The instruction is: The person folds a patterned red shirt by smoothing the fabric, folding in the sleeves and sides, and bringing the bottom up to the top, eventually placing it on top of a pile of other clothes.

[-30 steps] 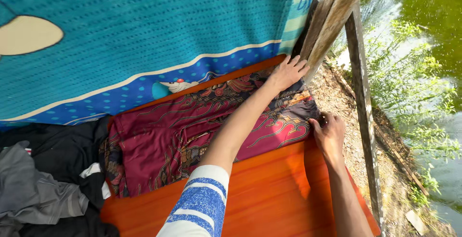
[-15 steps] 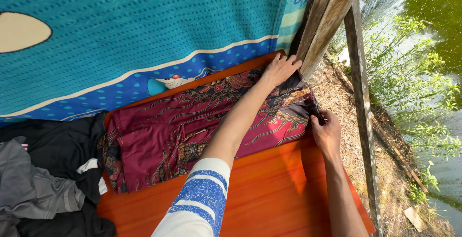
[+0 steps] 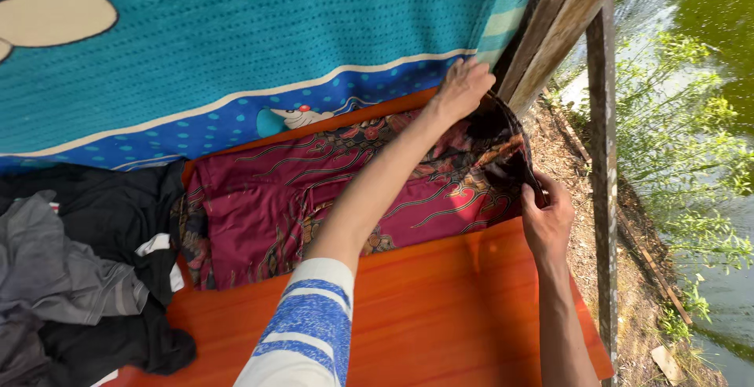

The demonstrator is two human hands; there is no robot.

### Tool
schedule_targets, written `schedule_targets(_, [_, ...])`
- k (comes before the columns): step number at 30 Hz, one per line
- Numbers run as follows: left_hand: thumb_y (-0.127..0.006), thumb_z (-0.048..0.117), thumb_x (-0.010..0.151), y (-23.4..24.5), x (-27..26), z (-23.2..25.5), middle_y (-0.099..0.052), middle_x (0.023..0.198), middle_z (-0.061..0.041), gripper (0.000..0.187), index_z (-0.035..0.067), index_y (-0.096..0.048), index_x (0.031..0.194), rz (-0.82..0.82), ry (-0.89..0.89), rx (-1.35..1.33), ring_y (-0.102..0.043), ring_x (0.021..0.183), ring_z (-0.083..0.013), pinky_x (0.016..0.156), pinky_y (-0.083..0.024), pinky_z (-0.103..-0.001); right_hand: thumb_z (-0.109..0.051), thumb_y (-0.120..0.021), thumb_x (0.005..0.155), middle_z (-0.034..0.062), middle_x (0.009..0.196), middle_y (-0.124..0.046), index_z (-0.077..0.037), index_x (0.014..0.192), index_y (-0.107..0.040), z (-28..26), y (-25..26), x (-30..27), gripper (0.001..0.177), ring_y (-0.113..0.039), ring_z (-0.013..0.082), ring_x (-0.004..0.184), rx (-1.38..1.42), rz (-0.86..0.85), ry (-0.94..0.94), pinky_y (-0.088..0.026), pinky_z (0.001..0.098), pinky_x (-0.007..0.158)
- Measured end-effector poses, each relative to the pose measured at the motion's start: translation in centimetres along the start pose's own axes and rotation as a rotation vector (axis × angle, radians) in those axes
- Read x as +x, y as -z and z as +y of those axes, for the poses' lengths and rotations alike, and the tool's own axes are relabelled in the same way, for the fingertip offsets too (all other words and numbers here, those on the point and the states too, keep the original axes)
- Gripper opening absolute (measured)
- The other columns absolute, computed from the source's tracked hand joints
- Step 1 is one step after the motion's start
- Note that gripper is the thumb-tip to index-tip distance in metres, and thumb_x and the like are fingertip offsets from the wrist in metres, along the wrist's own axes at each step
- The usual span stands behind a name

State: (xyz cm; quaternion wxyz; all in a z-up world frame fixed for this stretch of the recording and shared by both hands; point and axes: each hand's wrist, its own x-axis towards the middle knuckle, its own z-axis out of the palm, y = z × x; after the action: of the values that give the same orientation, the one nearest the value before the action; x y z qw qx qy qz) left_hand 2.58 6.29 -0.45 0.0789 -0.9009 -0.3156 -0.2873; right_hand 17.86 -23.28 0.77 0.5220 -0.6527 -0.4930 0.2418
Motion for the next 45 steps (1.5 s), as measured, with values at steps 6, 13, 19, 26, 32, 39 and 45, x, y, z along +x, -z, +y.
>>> schedule_targets(6, [-0.061,-0.007,0.079,15.2,-5.5,-2.8,-0.073,0.1,-0.012,0.019,0.005,-0.071,0.087,0.062,0.13,-0.296,-0.068,0.102,-0.0341,0.089,-0.055,-0.043,0.0,-0.069,0.094,0.0107,0.108,-0.064,-0.006,0.128,-0.066,-12.3,-5.0,-5.3,0.034,-0.066,0.0191,0.085,-0.002,-0.152,0.302,-0.056,0.0315,0.068])
schedule_targets(13, [-0.062,-0.009,0.082,22.1,-21.7,-5.8,-0.069,0.126,-0.015,0.027,0.004,-0.072,0.103,0.093,0.529,-0.228,-0.066,0.118,-0.0365,0.096,-0.055,-0.043,-0.012,-0.074,0.088,0.0136,0.099,-0.062,-0.011,0.122,-0.069,-15.0,-17.0,-14.2,0.034,-0.066,0.0353,0.084,-0.158,-0.357,0.559,-0.056,0.0435,0.07])
schedule_targets(19, [-0.06,-0.01,0.086,19.7,-29.2,-6.7,-0.056,0.142,-0.019,0.052,0.002,-0.058,0.136,0.01,0.677,-0.116,-0.058,0.126,-0.0387,0.105,-0.048,-0.046,-0.019,-0.078,0.088,0.0098,0.1,-0.062,-0.01,0.128,-0.066,-13.5,-16.2,-14.7,0.043,-0.061,0.0318,0.095,-0.278,-0.525,0.702,-0.054,0.0431,0.084])
schedule_targets(26, [-0.059,-0.013,0.078,18.7,-28.4,-6.0,-0.051,0.147,-0.02,0.073,0.005,-0.049,0.149,-0.026,0.679,0.025,-0.055,0.132,-0.0373,0.11,-0.045,-0.046,-0.009,-0.079,0.076,0.0191,0.125,-0.053,-0.013,0.14,-0.055,-13.2,-9.1,-10.1,0.068,-0.052,0.0411,0.111,-0.243,-0.371,0.7,-0.047,0.0479,0.099])
schedule_targets(32, [-0.065,0.003,0.089,19.6,-29.4,-3.8,-0.051,0.144,-0.023,0.063,0.004,-0.045,0.148,0.013,0.791,0.081,-0.056,0.13,-0.0414,0.107,-0.048,-0.049,-0.004,-0.075,0.081,0.0186,0.121,-0.053,-0.014,0.136,-0.059,-8.9,-8.5,-10.4,0.058,-0.057,0.0362,0.105,-0.305,-0.259,0.562,-0.052,0.0438,0.091])
schedule_targets(39, [-0.067,0.03,0.098,19.4,-31.4,-2.6,-0.038,0.143,-0.041,0.067,-0.001,-0.036,0.148,-0.097,0.924,0.045,-0.051,0.123,-0.0533,0.096,-0.044,-0.06,-0.003,-0.067,0.083,0.0121,0.102,-0.06,-0.009,0.107,-0.061,-3.9,-8.8,-11.4,0.026,-0.062,0.0342,0.101,-0.418,-0.391,0.6,-0.053,0.0461,0.084])
schedule_targets(45, [-0.062,0.033,0.1,19.8,-31.0,0.4,-0.055,0.14,-0.025,0.058,0.004,-0.044,0.147,-0.208,0.902,0.019,-0.055,0.124,-0.048,0.104,-0.045,-0.058,-0.009,-0.066,0.088,0.0105,0.102,-0.062,-0.013,0.109,-0.061,-2.8,-5.9,-12.3,0.022,-0.065,0.0324,0.092,-0.513,-0.589,0.505,-0.055,0.0446,0.078])
